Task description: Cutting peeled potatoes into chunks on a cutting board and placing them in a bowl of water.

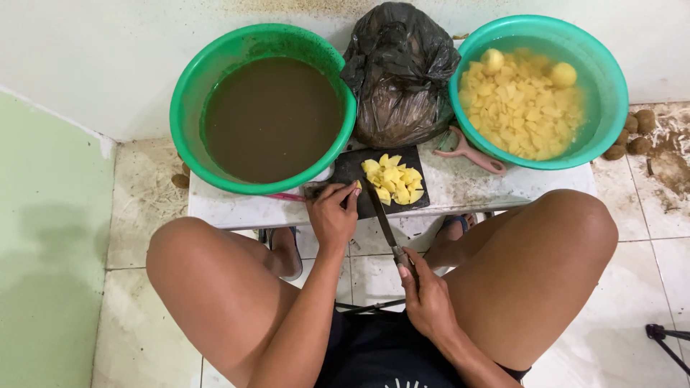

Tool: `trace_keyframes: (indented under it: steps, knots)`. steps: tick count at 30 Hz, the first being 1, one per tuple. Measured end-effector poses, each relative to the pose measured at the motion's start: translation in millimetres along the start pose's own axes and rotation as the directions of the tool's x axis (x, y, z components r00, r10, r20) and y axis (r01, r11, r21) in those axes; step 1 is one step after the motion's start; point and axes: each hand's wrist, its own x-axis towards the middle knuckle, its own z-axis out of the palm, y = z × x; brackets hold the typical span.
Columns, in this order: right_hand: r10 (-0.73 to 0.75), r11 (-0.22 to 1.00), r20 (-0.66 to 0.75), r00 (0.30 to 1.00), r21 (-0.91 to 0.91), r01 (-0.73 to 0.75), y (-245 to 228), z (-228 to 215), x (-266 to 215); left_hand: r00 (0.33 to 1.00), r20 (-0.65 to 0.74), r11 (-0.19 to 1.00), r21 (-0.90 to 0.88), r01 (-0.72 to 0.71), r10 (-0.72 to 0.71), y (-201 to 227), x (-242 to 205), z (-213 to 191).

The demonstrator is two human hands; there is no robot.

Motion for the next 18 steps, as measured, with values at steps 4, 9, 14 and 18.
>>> trace_keyframes:
  steps: [4,9,14,18]
  knots:
    - [-0.096,0.995,-0.035,0.995,0.021,0.096,0,5,2,0.999,-0.022,0.997,-0.059,-0.043,0.042,6,6,-6]
    - [-0.144,0.99,-0.053,0.988,0.004,0.144,-12,2,1,1.0,0.008,0.995,-0.094,0.031,-0.03,5,7,-6]
    - [-0.121,0.993,-0.055,0.991,-0.024,0.119,-9,3,0,1.0,-0.029,0.995,-0.094,-0.012,0.009,4,7,-4]
    - [-0.213,0.977,-0.082,0.974,-0.011,0.213,-6,5,2,1.0,-0.021,0.997,-0.07,-0.012,0.011,5,10,-5]
